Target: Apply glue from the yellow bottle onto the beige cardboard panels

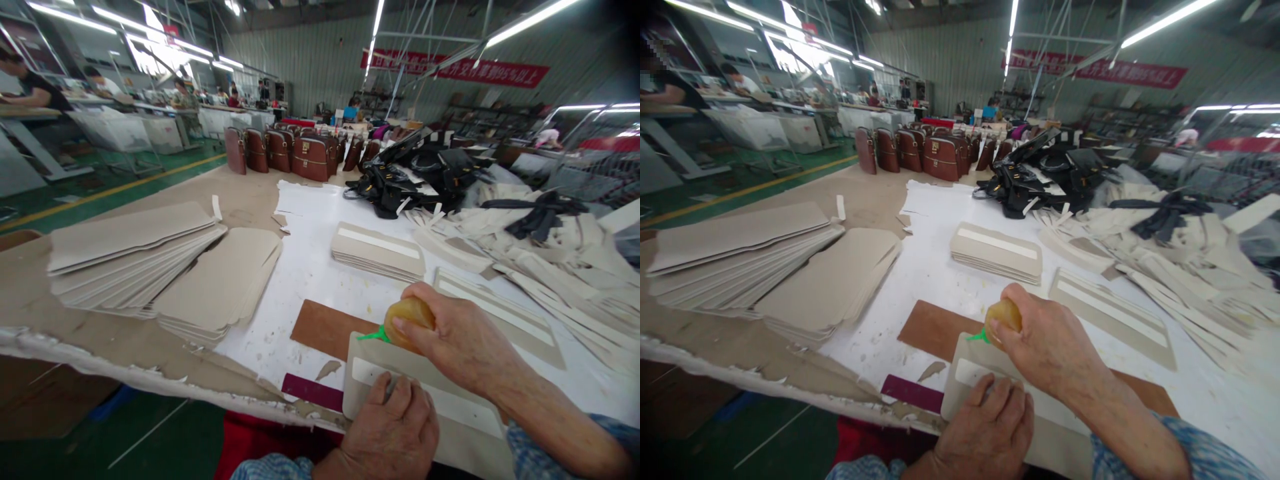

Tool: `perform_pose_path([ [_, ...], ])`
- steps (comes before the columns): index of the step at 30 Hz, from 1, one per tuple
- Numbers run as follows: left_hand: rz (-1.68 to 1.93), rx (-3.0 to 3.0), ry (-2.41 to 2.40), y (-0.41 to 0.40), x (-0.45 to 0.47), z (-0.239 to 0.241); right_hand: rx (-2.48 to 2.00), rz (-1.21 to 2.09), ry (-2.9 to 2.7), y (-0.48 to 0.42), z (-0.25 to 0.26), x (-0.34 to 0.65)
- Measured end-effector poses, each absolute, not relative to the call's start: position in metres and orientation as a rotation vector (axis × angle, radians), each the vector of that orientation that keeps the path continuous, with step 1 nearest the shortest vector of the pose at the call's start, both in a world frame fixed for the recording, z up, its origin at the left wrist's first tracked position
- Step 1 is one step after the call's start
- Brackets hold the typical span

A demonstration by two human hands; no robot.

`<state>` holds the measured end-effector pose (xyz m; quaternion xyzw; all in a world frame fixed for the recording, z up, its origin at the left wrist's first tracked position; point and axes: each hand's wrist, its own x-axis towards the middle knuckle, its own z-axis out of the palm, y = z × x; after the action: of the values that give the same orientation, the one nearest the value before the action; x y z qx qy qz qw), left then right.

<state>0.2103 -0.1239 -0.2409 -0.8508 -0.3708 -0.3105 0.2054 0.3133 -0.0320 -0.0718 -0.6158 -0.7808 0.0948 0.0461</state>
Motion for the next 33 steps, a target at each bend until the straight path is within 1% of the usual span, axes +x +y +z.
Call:
perform_pose_path([
  [10,-0.793,-2.402,-1.016,-0.1245,0.2085,-0.2411,-1.810,0.293,-2.395,-0.0311,-0.0726,0.3130],
  [33,-0.842,-2.396,-1.025,-0.1232,0.2079,-0.2389,-1.849,0.290,-2.398,-0.0318,-0.0672,0.3169],
])
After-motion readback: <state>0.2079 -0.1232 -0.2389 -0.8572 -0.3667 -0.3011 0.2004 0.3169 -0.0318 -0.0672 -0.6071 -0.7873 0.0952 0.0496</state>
